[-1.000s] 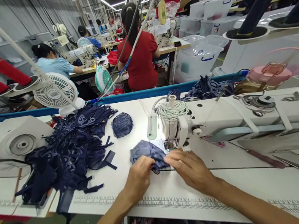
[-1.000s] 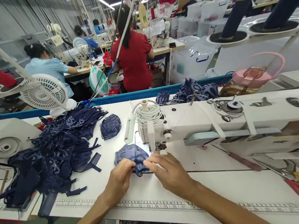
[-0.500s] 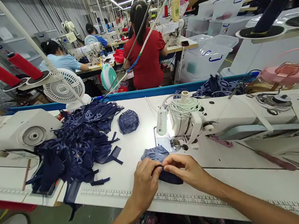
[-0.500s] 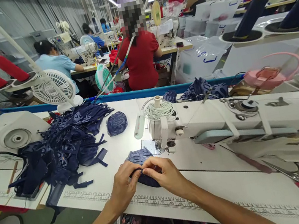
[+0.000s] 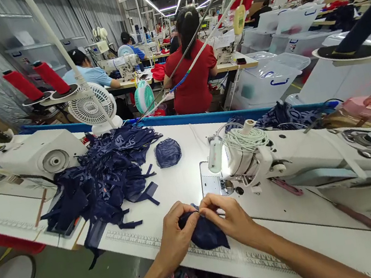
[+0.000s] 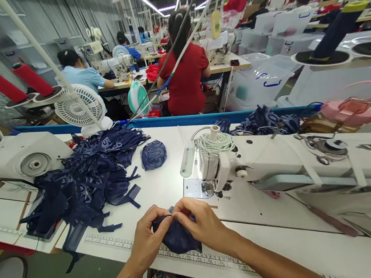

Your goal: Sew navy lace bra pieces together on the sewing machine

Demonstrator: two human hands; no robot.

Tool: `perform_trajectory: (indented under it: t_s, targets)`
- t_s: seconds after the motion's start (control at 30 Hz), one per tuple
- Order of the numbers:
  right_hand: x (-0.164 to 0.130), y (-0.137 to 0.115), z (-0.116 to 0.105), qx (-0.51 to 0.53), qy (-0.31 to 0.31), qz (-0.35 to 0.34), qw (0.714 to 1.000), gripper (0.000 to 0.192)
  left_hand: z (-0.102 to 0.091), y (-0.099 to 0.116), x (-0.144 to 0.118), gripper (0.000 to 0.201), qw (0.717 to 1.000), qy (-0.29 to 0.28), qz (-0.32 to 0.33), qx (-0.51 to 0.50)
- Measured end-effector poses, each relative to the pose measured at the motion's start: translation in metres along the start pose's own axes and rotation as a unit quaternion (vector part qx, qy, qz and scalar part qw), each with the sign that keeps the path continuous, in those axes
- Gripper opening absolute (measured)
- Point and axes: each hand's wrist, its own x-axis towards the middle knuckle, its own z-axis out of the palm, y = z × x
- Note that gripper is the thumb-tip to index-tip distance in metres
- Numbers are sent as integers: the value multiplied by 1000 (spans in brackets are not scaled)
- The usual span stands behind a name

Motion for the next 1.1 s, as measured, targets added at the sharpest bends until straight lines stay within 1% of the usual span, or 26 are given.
perform_trajectory:
  t_s: [0.07, 0.1, 0.13, 0.17, 0.23, 0.27, 0.33, 0.4, 0.43, 0.5, 0.53, 0.57, 0.6, 0.67, 0.73, 0.8, 0.9, 0.97, 1.03, 1.1]
  targets:
    - [22, 6, 7, -36, 7, -27, 999, 13, -13, 2, -4, 15, 1000, 6, 10, 18]
    - [36, 11, 11, -72, 22, -45, 996, 10, -18, 3, -7, 15, 1000, 5, 12, 27]
    - [52, 17, 16, -120, 40, -61, 990, 10, -22, 4, -9, 15, 999, 2, 13, 33]
    - [69, 24, 21, -141, 50, -62, 987, 15, -25, 4, -11, 15, 999, -5, 11, 37]
    - [104, 37, 31, -152, 58, -58, 985, 29, -27, 3, -15, 16, 999, -26, 6, 40]
    - [119, 41, 35, -151, 60, -56, 985, 32, -28, 2, -17, 15, 999, -33, 4, 43]
    - [142, 46, 42, -137, 57, -54, 987, 27, -30, -3, -18, 15, 998, -32, 6, 52]
    - [148, 43, 47, -108, 42, -57, 992, 19, -37, -8, -17, 14, 998, -5, 16, 67]
    - [145, 39, 49, -87, 31, -60, 994, 18, -41, -10, -15, 14, 997, 17, 26, 73]
    - [127, 28, 50, -37, 7, -62, 997, 15, -51, -12, -10, 13, 993, 60, 53, 84]
    - [114, 22, 49, -11, -3, -59, 998, 14, -55, -11, -6, 12, 991, 72, 65, 87]
    - [99, 16, 47, 12, -10, -54, 998, 14, -57, -9, -1, 11, 991, 71, 75, 88]
    - [83, 11, 43, 33, -14, -44, 998, 16, -57, -7, 3, 11, 992, 58, 80, 83]
    - [52, 3, 32, 92, -15, -5, 996, 21, -51, -3, 12, 10, 995, -1, 77, 59]
    - [25, 0, 19, 186, -9, 71, 980, 22, -38, 1, 19, 9, 995, -61, 65, 41]
    - [4, 0, 6, 242, 2, 134, 961, 22, -22, 4, 22, 9, 993, -98, 57, 44]
    - [-16, 3, -10, 244, 24, 162, 956, 21, -1, 10, 22, 8, 988, -127, 65, 54]
    - [-25, 6, -16, 247, 46, 174, 952, 21, 9, 16, 22, 7, 987, -141, 65, 39]
    - [-32, 10, -19, 257, 63, 189, 946, 22, 16, 21, 24, 6, 987, -153, 46, 16]
    - [-38, 13, -20, 268, 67, 197, 941, 24, 21, 26, 25, 7, 985, -169, 15, -1]
